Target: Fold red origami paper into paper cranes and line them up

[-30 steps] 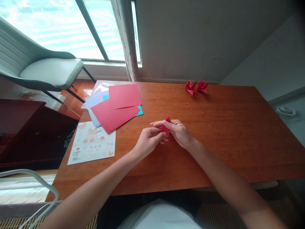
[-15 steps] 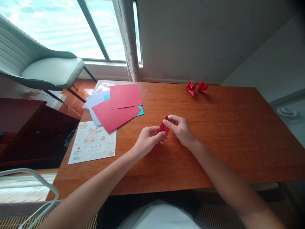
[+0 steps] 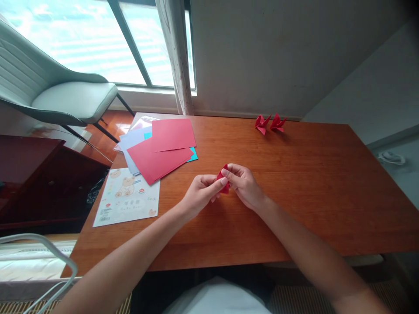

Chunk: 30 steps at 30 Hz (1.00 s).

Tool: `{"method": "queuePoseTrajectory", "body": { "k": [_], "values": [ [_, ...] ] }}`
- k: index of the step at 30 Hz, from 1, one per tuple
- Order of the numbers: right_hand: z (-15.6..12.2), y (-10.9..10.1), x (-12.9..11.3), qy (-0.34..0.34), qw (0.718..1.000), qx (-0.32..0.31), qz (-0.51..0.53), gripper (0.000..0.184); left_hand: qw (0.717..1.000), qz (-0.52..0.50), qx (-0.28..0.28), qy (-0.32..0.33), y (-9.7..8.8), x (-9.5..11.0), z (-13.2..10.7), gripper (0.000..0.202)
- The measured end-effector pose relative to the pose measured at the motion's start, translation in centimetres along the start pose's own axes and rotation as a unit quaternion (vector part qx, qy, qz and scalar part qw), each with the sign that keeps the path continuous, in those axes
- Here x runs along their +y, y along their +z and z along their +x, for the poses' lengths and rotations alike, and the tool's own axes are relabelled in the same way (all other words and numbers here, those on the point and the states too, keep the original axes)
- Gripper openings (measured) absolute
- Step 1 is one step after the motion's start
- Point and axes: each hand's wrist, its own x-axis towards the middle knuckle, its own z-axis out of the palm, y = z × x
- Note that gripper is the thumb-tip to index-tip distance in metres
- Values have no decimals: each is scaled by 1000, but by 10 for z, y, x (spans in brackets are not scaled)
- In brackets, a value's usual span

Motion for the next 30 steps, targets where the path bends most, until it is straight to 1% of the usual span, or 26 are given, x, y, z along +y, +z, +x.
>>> {"method": "queuePoseTrajectory", "body": {
  "k": [3,6,8,10,12,14,17,21,23,26,30],
  "values": [
    [-2,2,-1,10,1000,0,-29,37,998,8,49,27,-1,1,1,44],
    [-4,4,-2,5,995,-38,-97,41,994,20,95,41,-2,2,4,46],
    [-5,5,-1,-11,992,-45,-115,40,993,21,106,42,-2,2,5,48],
    [-5,6,0,-16,993,-29,-110,39,993,20,110,40,-3,2,5,49],
    [-5,5,1,-15,995,-15,-102,40,994,18,104,40,-4,2,5,50],
    [-4,4,2,-16,995,-11,-95,40,996,5,82,40,-6,2,5,48],
    [-3,3,2,-26,996,-12,-82,39,998,-29,45,38,-7,3,5,44],
    [-6,5,0,-28,998,-21,-44,38,997,-63,23,34,-8,3,3,44],
    [-8,8,0,-21,999,-30,-18,38,996,-79,16,30,-7,3,1,45],
    [-10,12,1,-17,999,-33,19,37,995,-91,26,26,-4,2,-1,45],
    [-8,12,5,29,996,-45,74,35,993,-113,18,21,-1,-1,-1,46]
  ]
}}
